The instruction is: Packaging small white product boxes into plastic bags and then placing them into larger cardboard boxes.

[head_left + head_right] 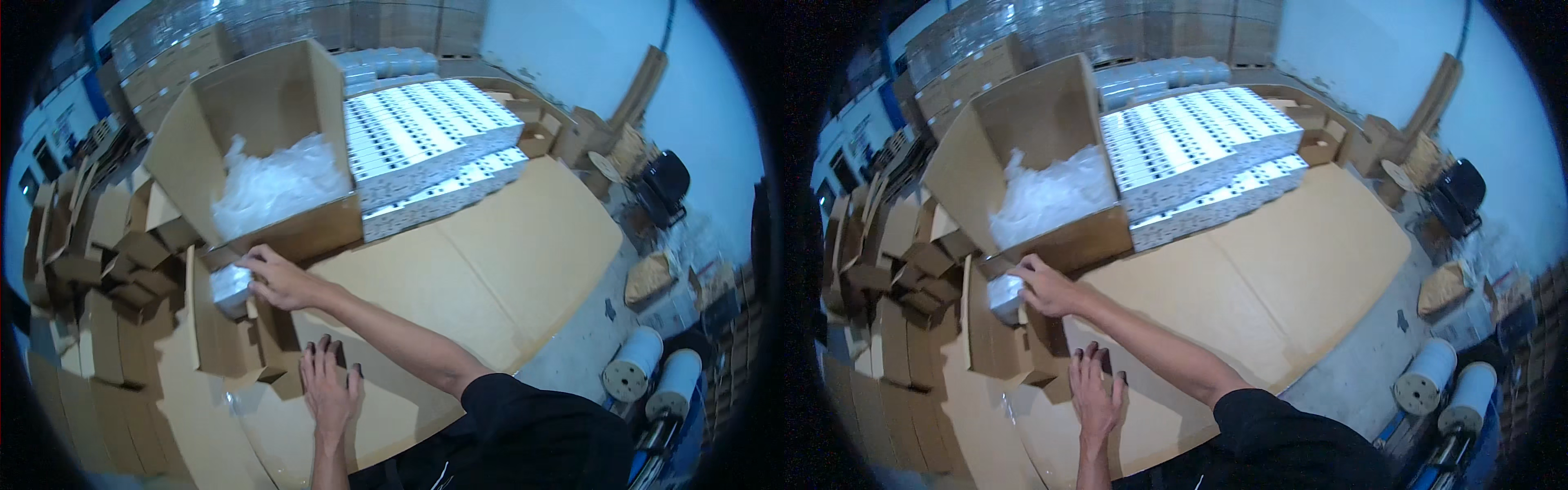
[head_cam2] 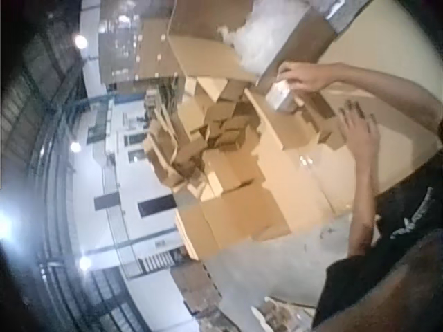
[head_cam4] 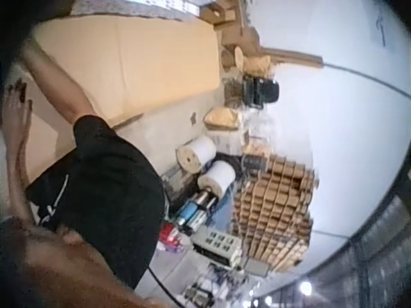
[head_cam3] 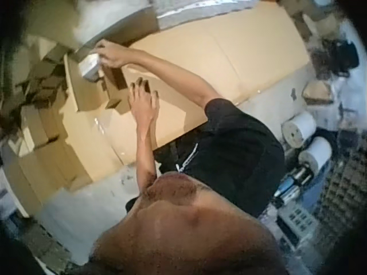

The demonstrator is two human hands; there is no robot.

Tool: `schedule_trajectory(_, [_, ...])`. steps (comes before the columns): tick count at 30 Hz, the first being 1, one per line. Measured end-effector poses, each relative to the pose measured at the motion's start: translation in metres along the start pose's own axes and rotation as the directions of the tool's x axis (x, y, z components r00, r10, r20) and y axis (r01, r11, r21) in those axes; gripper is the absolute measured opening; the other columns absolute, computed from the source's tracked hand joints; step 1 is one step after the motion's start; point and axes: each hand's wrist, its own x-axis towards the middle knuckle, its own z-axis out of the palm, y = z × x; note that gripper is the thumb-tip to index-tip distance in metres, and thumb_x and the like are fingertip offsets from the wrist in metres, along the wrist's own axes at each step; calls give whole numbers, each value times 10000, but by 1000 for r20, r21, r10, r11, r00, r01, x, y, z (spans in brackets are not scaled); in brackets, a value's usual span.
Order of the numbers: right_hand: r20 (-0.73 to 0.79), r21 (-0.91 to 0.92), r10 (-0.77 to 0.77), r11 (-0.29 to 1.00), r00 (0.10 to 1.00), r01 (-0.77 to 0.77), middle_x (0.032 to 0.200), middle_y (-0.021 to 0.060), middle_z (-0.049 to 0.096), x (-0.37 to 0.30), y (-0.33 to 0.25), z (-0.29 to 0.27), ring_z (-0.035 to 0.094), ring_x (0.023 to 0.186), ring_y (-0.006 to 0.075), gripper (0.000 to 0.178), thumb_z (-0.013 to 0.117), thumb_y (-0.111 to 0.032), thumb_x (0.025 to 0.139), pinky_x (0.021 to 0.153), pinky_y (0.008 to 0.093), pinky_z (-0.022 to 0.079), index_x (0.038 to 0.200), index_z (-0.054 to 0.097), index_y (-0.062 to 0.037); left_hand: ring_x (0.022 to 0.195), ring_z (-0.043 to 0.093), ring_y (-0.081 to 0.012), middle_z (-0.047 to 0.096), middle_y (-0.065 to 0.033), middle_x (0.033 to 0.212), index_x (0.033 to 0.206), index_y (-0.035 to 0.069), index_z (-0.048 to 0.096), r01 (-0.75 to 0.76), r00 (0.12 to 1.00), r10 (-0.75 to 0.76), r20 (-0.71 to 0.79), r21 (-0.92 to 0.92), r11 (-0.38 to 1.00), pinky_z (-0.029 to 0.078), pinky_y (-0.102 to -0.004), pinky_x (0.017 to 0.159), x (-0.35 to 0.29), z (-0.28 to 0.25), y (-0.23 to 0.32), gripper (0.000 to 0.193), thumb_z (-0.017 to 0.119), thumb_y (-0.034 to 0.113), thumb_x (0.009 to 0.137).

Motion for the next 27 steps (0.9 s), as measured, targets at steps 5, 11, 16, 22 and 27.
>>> schedule_trajectory(5, [42,-88,114,990,993,-110,1214,176,552,-53,-7,-77,587,1130,344,330,654,-156,926,948,417,497,1227,627,-25,1411,368,-417,497,-180,1463,1354,5,546,-17,999,19,-46,49,999,274,-512,1198,53,14,-5,489,645,178,907])
schedule_trajectory(11, [-119,-165,271,943,955,-288,921,157,713,-127,18,-183,692,828,301,184,651,-117,919,757,397,553,1056,702,-5,1386,433,-362,564,-130,1418,1259,52,629,-33,995,34,-91,16,999,303,-483,1186,123,39,-37,353,638,186,933])
schedule_trajectory(16, [-412,-291,256,872,875,-393,893,142,701,-153,31,-259,678,759,281,176,659,-72,901,742,394,555,1066,702,-28,1367,446,-364,576,-120,1398,1230,60,642,-64,990,57,-130,-50,997,297,-497,1189,146,40,-47,331,653,156,913])
schedule_trajectory(22, [-628,-640,-114,639,770,-427,1208,151,575,-143,40,-307,633,970,283,406,668,24,846,843,398,550,1230,627,-103,1366,447,-362,578,-115,1395,1231,64,643,-62,992,55,-111,-53,997,285,-495,1199,150,42,-48,325,655,157,920])
schedule_trajectory(27, [-649,-675,-30,483,760,-557,1353,167,462,-133,49,-320,579,1092,347,500,702,37,810,922,425,537,1261,607,-158,1375,431,-376,573,-132,1404,1253,63,631,-61,993,58,-106,-26,998,294,-495,1190,147,41,-49,330,645,165,939])
